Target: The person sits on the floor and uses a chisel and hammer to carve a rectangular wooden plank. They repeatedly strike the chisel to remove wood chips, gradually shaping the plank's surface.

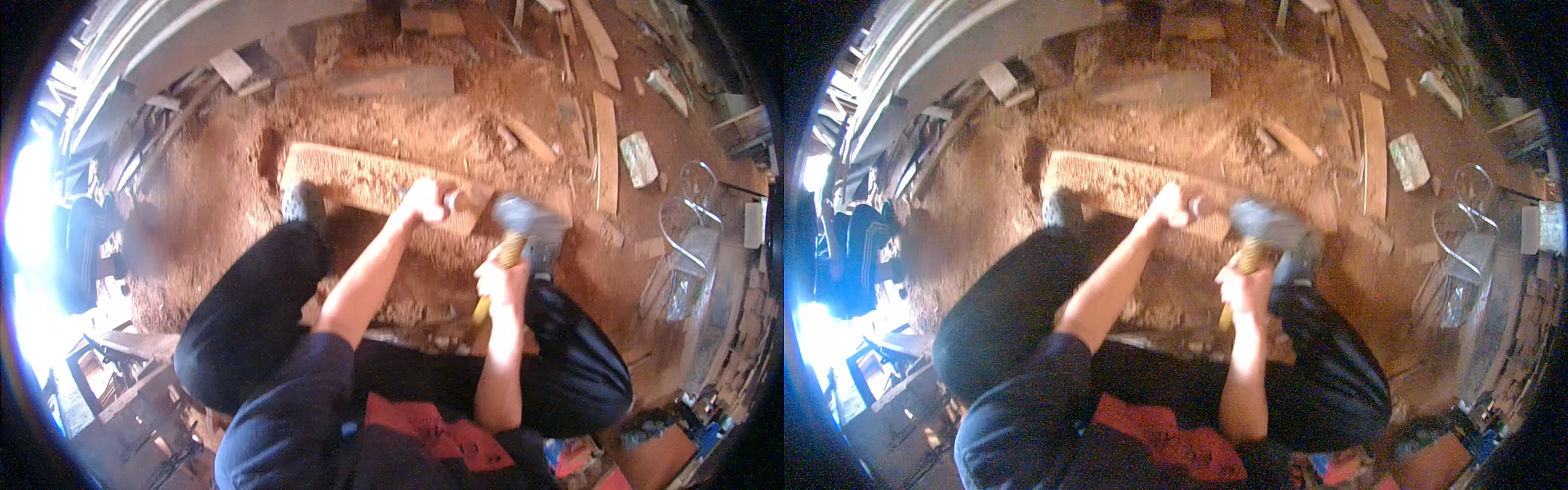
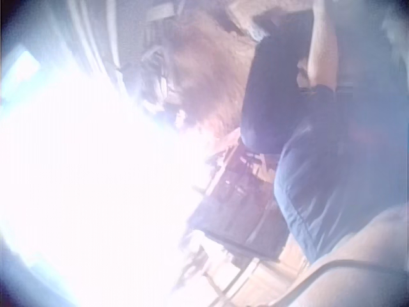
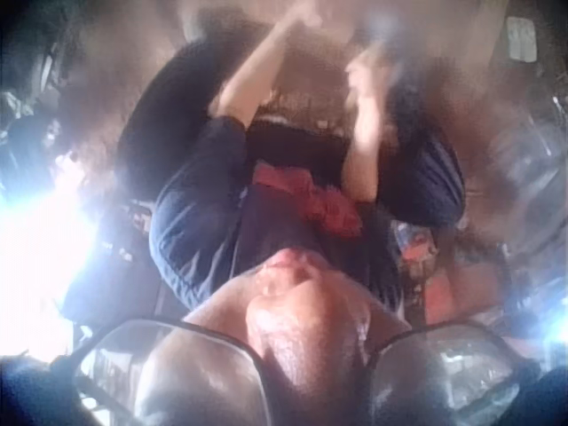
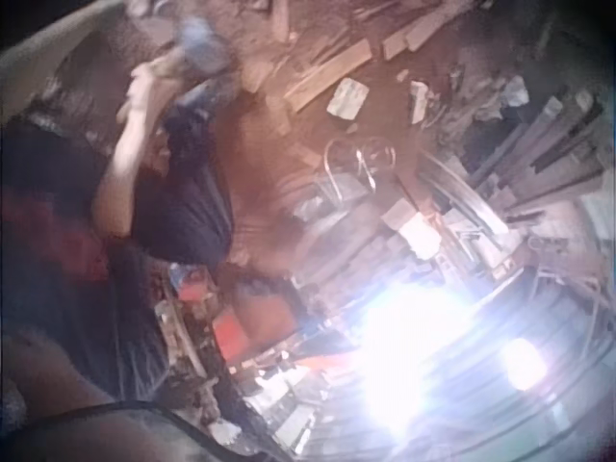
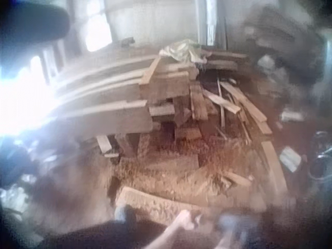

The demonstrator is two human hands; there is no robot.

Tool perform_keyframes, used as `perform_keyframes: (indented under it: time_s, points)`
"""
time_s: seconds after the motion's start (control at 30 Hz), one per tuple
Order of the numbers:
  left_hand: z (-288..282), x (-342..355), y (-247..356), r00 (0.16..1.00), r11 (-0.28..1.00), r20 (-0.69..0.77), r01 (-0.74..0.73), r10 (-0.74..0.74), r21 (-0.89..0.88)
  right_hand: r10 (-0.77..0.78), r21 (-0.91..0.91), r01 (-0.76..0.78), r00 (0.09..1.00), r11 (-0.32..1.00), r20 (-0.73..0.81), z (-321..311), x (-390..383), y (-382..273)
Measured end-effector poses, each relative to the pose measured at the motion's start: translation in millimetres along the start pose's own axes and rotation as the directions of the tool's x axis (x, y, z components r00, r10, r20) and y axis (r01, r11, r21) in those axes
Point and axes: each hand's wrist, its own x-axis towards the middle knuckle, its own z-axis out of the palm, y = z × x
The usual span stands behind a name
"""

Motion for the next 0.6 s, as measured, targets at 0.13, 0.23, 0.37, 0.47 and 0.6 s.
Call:
perform_keyframes:
  time_s: [0.13, 0.23, 0.37, 0.47, 0.6]
  points:
    - [2.7, 1.7, -3.1, 0.998, 0.997, 0.002, -0.065, 0.065, 0.037, -0.43, 0.335, 0.423, 0.901, 0.842, -0.055, -20.0, -11.7, -37.5]
    - [4.4, 6.4, 3.0, 0.997, 0.996, 0.02, -0.08, 0.079, 0.037, -0.227, 0.479, 0.304, 0.95, 0.823, -0.213, -7.1, 5.0, -5.0]
    - [-0.4, 4.0, 5.1, 0.999, 0.999, 0.044, -0.032, 0.031, 0.038, 0.133, -0.361, -0.169, 0.983, 0.917, -0.123, 3.5, 45.6, 44.2]
    - [-1.1, -1.0, -2.9, 0.999, 0.998, 0.007, -0.05, 0.05, 0.031, 0.129, -0.133, -0.142, 0.986, 0.981, -0.106, -5.8, 49.3, 45.9]
    - [-10.4, 0.1, -22.6, 0.964, 0.972, -0.267, -0.08, 0.019, -0.223, 0.095, -0.309, -0.155, 0.975, 0.938, -0.201, -32.8, 76.6, 88.9]
